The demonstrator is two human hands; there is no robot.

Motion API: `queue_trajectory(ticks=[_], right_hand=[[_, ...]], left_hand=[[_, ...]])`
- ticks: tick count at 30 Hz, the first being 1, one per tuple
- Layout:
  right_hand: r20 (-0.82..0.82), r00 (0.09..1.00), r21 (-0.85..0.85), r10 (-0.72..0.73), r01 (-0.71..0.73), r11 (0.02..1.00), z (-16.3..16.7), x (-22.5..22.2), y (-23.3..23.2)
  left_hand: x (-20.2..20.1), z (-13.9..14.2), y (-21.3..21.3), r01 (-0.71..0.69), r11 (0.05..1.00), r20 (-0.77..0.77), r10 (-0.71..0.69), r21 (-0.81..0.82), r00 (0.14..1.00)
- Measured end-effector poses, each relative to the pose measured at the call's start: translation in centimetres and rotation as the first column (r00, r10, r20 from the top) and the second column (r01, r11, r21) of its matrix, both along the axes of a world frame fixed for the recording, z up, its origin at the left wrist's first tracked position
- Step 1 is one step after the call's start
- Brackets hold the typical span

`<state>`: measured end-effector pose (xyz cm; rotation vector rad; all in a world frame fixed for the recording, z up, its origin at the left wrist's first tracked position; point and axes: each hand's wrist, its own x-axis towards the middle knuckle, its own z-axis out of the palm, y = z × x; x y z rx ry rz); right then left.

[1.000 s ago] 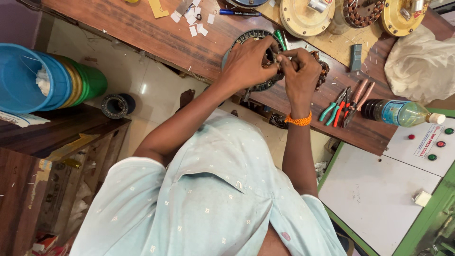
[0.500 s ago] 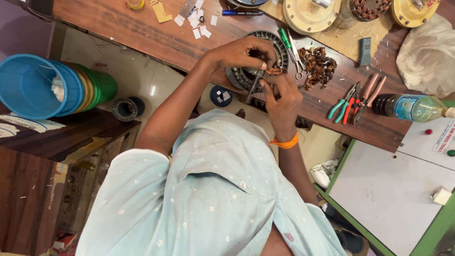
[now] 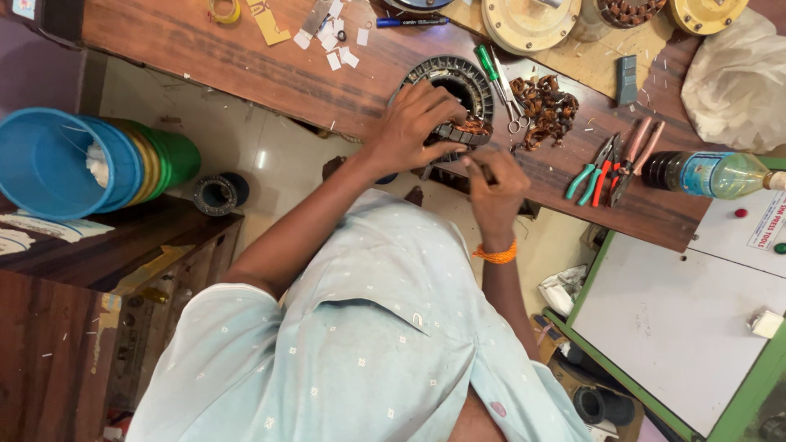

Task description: The person sits at a workbench and inserts copper wire coils into the slots of a motor stator by hand, pressing each coil down into place and working around the stator. Pliers, scissors and finished stator assemblies lie on the bench nearby.

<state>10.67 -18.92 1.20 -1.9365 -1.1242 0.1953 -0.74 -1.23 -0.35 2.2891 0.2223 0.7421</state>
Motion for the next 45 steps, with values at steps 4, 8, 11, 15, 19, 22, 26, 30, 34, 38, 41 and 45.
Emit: queue_trajectory(ticks=[4, 8, 11, 15, 19, 22, 26, 30, 34, 38, 41, 45], right_hand=[[0.06, 0.998, -0.017, 0.034, -0.033, 0.999, 2.3, 1.4, 0.0], [0.019, 0.998, -0.039, 0.054, -0.053, 0.998, 3.3, 2.3, 1.9], [-0.041, 0.998, -0.056, 0.041, -0.043, 0.998, 3.2, 2.9, 3.3], [-0.071, 0.997, -0.079, 0.028, -0.034, 0.996, 2.7, 4.0, 4.3], [-0.083, 0.997, -0.049, 0.0, -0.004, 0.999, 2.5, 4.6, 5.5], [-0.033, 0.999, -0.037, -0.039, 0.037, 0.999, 2.8, 4.4, 5.9], [0.03, 0.999, -0.001, 0.034, -0.034, 0.999, 3.8, 2.9, 4.8], [0.109, 0.987, -0.027, 0.118, -0.115, 0.993, 4.6, 0.0, 3.5], [0.139, 0.988, -0.002, 0.063, -0.063, 0.998, 4.8, -2.0, 3.2], [0.196, 0.978, 0.061, 0.067, -0.08, 0.995, 4.0, -2.7, 2.9], [0.199, 0.976, 0.049, 0.084, -0.096, 0.994, 2.2, -3.0, 2.5], [0.161, 0.983, -0.017, 0.092, -0.09, 0.996, -0.2, -2.4, 1.8]], left_hand=[[0.0, -1.5, -0.6, -0.045, 0.999, 0.095, 0.043, 0.02, 0.995], [0.0, -2.0, -0.4, -0.035, 0.997, 0.074, 0.03, 0.071, 0.997], [-0.1, -1.2, -0.5, -0.061, 0.994, 0.096, 0.052, 0.095, 0.994], [0.6, 0.9, -1.1, -0.153, 0.979, -0.012, 0.153, -0.132, 0.988], [3.4, 2.3, -0.8, -0.295, 0.919, -0.378, 0.184, -0.261, 0.907], [4.1, 2.1, 0.6, -0.209, 0.926, -0.367, 0.084, -0.316, 0.926], [2.8, 0.9, 4.0, 0.219, 0.716, -0.079, -0.357, -0.663, 0.931], [2.6, 0.3, 5.7, 0.446, 0.659, 0.061, -0.521, -0.606, 0.852], [3.0, 0.2, 6.4, 0.556, 0.638, 0.104, -0.603, -0.533, 0.791], [2.7, 0.1, 6.5, 0.531, 0.577, 0.144, -0.582, -0.621, 0.8], [2.2, -0.1, 6.0, 0.496, 0.713, 0.101, -0.52, -0.495, 0.848], [0.5, 0.0, 3.9, 0.321, 0.913, -0.046, -0.343, -0.25, 0.938]])
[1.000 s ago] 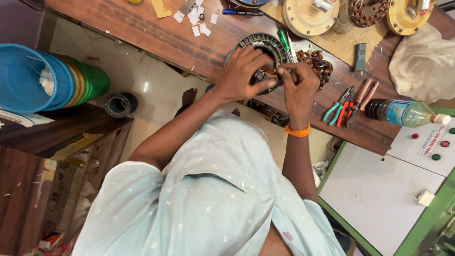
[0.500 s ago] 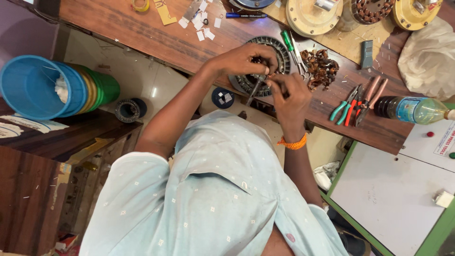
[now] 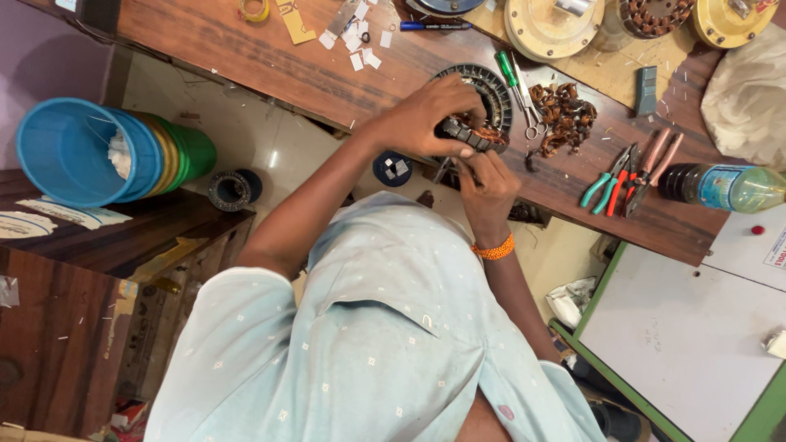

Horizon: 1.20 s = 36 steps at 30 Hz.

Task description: The person sits at a workbench and inserts copper wire coils into the slots of a motor stator by hand, pressing each coil down into place and working around the stator. Pliers, scissors and finished stator assemblies lie on the bench nearby.

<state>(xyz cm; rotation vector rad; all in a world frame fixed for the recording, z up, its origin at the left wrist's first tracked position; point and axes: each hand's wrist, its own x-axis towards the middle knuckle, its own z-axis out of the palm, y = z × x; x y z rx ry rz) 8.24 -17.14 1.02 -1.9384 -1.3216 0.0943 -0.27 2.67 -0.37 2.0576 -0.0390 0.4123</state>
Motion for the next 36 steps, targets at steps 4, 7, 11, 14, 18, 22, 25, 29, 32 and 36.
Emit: queue_trajectory(ticks=[4, 7, 11, 14, 18, 22, 25, 29, 32, 36], right_hand=[[-0.138, 0.99, 0.023, 0.008, -0.005, 1.0, -0.3, 1.2, -1.7], [-0.147, 0.989, 0.016, -0.01, 0.012, 1.0, 1.1, 2.7, -2.7], [-0.158, 0.984, 0.001, -0.082, 0.083, 0.997, 2.8, 4.0, -2.3], [-0.217, 0.973, -0.011, -0.08, 0.08, 0.997, 2.9, 4.6, -0.2], [-0.332, 0.942, -0.01, -0.051, 0.05, 0.999, 2.2, 5.3, 1.3], [-0.544, 0.837, -0.013, -0.059, 0.063, 0.998, 1.6, 6.8, 2.3], [-0.568, 0.823, 0.004, -0.022, 0.03, 1.0, 1.5, 8.4, 3.3], [-0.572, 0.82, -0.056, -0.014, -0.021, 0.998, 2.1, 9.5, 4.0], [-0.603, 0.797, -0.112, -0.031, -0.046, 0.993, 2.6, 9.6, 4.4], [-0.553, 0.83, -0.17, -0.079, -0.02, 0.985, 3.2, 9.3, 5.5]], left_hand=[[-0.9, -0.6, -2.2, -0.263, 0.933, 0.22, 0.21, 0.247, 0.953], [-0.9, -1.5, -3.3, -0.337, 0.907, 0.226, 0.284, 0.252, 0.932], [-1.0, -2.5, -3.7, -0.353, 0.906, 0.22, 0.305, 0.231, 0.927], [-0.9, -2.8, -3.8, -0.352, 0.913, 0.211, 0.31, 0.205, 0.927], [-0.3, -3.0, -4.4, -0.422, 0.892, 0.264, 0.373, 0.164, 0.89], [1.0, -3.1, -4.7, -0.507, 0.849, 0.315, 0.445, 0.15, 0.838], [2.2, -2.7, -4.5, -0.561, 0.817, 0.342, 0.494, 0.132, 0.799], [2.7, -2.1, -4.4, -0.591, 0.797, 0.374, 0.513, 0.126, 0.772], [2.7, -2.1, -4.3, -0.587, 0.802, 0.38, 0.51, 0.116, 0.772], [2.7, -2.0, -4.3, -0.592, 0.801, 0.362, 0.53, 0.082, 0.767]])
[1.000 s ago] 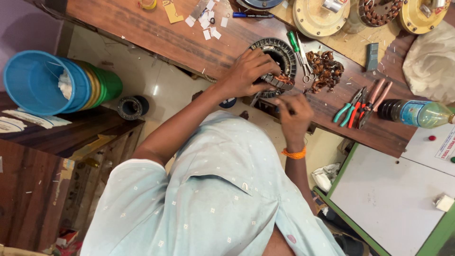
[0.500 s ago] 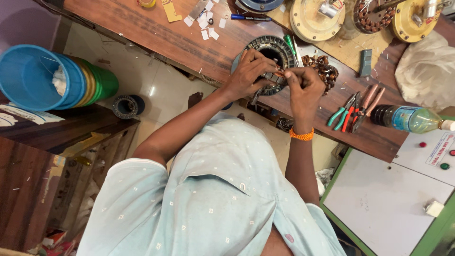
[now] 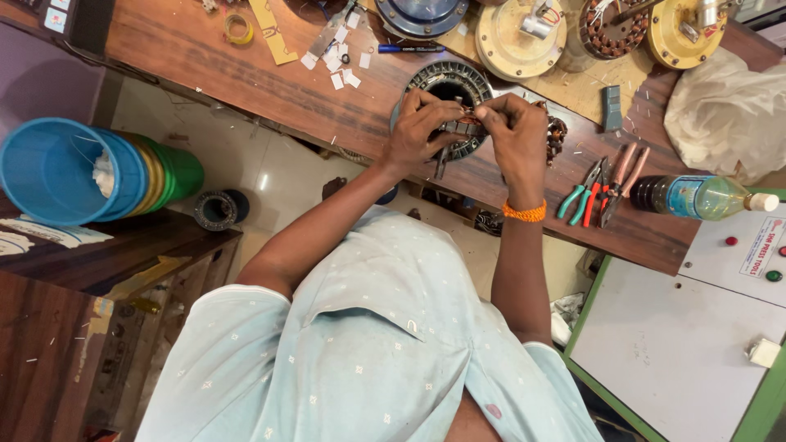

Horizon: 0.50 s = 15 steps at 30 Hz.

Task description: The person sits at a workbench and inserts copper wire coils into the slots of a motor stator by hand, pressing each coil down into place and working around the stator. Pliers, scissors and finished stator assemblies lie on the bench nearby.

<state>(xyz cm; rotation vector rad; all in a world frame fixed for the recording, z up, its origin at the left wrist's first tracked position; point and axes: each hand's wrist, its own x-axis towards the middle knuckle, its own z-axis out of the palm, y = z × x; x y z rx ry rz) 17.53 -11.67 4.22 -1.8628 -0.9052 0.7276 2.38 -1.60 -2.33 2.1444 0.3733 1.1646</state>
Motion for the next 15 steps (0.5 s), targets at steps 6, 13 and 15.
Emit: queue_trajectory(ticks=[6, 13, 15], right_hand=[[0.265, 0.963, -0.029, 0.038, -0.031, 0.999, 1.2, 0.1, 1.9], [0.501, 0.858, 0.197, -0.109, 0.009, 0.98, 1.1, -0.5, 2.1], [0.54, 0.827, 0.193, -0.157, 0.06, 0.979, 0.9, -0.8, 2.0]], left_hand=[[-0.5, 2.4, 0.5, -0.02, 0.98, -0.176, -0.015, -0.196, 0.984], [3.9, 4.6, 2.9, -0.12, 0.912, -0.53, -0.117, -0.392, 0.84], [4.4, 4.3, 3.6, -0.026, 0.836, -0.484, -0.292, -0.549, 0.825]])
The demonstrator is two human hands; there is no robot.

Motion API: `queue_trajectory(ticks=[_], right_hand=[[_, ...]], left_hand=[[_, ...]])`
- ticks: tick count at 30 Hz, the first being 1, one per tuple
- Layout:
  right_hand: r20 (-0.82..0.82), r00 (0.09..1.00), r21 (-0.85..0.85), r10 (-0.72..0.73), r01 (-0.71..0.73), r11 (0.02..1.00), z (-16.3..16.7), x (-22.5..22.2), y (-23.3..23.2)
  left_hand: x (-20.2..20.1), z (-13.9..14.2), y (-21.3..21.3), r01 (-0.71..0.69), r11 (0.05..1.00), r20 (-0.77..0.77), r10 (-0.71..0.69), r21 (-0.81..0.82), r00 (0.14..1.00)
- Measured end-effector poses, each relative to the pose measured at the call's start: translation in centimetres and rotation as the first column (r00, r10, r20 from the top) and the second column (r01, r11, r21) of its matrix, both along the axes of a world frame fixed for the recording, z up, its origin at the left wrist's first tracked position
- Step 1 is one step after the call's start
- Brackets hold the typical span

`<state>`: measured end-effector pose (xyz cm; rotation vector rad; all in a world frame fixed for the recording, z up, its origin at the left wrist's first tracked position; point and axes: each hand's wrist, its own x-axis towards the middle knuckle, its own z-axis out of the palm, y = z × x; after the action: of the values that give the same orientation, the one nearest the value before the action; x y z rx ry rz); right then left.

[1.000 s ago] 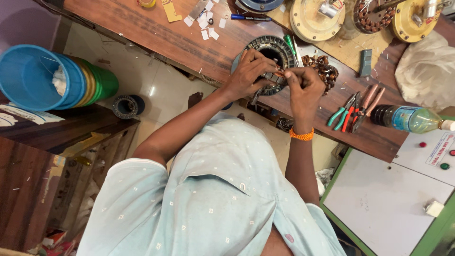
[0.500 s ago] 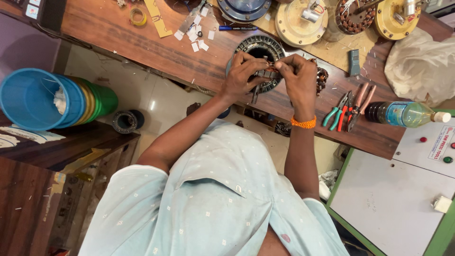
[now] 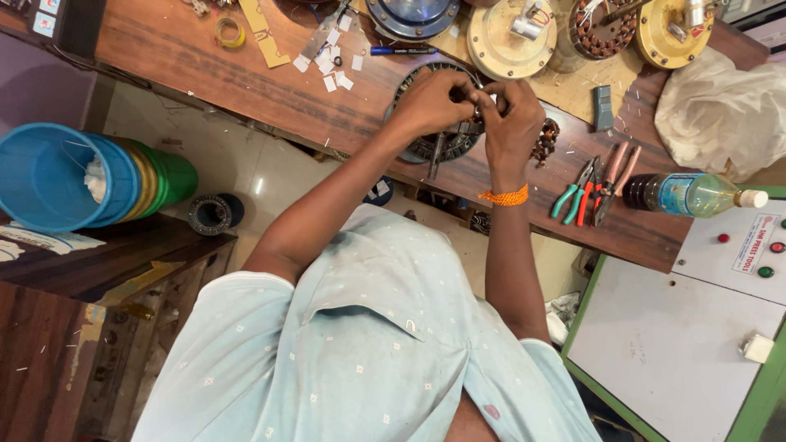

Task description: The person sits at a workbench and inserts copper wire coils into the slots of a motor stator by hand, pressing each coil down into place and working around the stator. Pliers, scissors and finished stator assemblies lie on the bench nearby.

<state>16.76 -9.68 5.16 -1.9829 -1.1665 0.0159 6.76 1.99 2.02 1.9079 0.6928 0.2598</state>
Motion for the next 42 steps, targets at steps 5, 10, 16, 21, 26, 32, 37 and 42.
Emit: queue_trajectory(ticks=[5, 10, 16, 21, 26, 32, 37, 42], right_hand=[[-0.006, 0.995, -0.014, 0.101, -0.101, 0.995, 0.1, -1.6, -2.7], [-0.051, 0.982, -0.001, 0.18, -0.181, 0.984, -0.3, -4.5, -4.4], [-0.188, 0.979, 0.025, 0.075, -0.072, 0.997, -2.4, -5.5, -5.2], [-0.171, 0.982, 0.005, 0.086, -0.086, 0.996, -5.7, -6.2, -5.7], [-0.146, 0.984, 0.037, 0.101, -0.097, 0.995, -7.0, -5.5, -7.5], [-0.147, 0.978, 0.021, 0.146, -0.145, 0.989, -4.1, -2.3, -9.2], [-0.203, 0.973, -0.009, 0.113, -0.117, 0.993, -2.3, -0.8, -6.2], [-0.277, 0.954, -0.059, 0.116, -0.137, 0.989, -1.9, -0.2, -3.5]], left_hand=[[-2.1, -0.7, 3.0, 0.524, 0.736, 0.498, -0.291, -0.429, 0.817], [-2.9, -0.5, 4.2, 0.614, 0.728, 0.476, -0.441, -0.306, 0.761], [-2.1, -0.7, 4.4, 0.664, 0.734, 0.488, -0.53, -0.146, 0.693], [-2.7, -0.9, 4.0, 0.569, 0.822, 0.407, -0.521, 0.005, 0.75], [-5.4, -1.1, -0.1, 0.169, 0.878, 0.262, -0.309, 0.447, 0.914], [-6.0, -3.2, -3.5, -0.117, 0.833, 0.39, -0.125, 0.54, 0.912], [-5.5, -5.0, -3.8, -0.16, 0.816, 0.413, -0.103, 0.555, 0.905], [-5.7, -4.8, -3.9, -0.19, 0.786, 0.43, -0.106, 0.589, 0.896]])
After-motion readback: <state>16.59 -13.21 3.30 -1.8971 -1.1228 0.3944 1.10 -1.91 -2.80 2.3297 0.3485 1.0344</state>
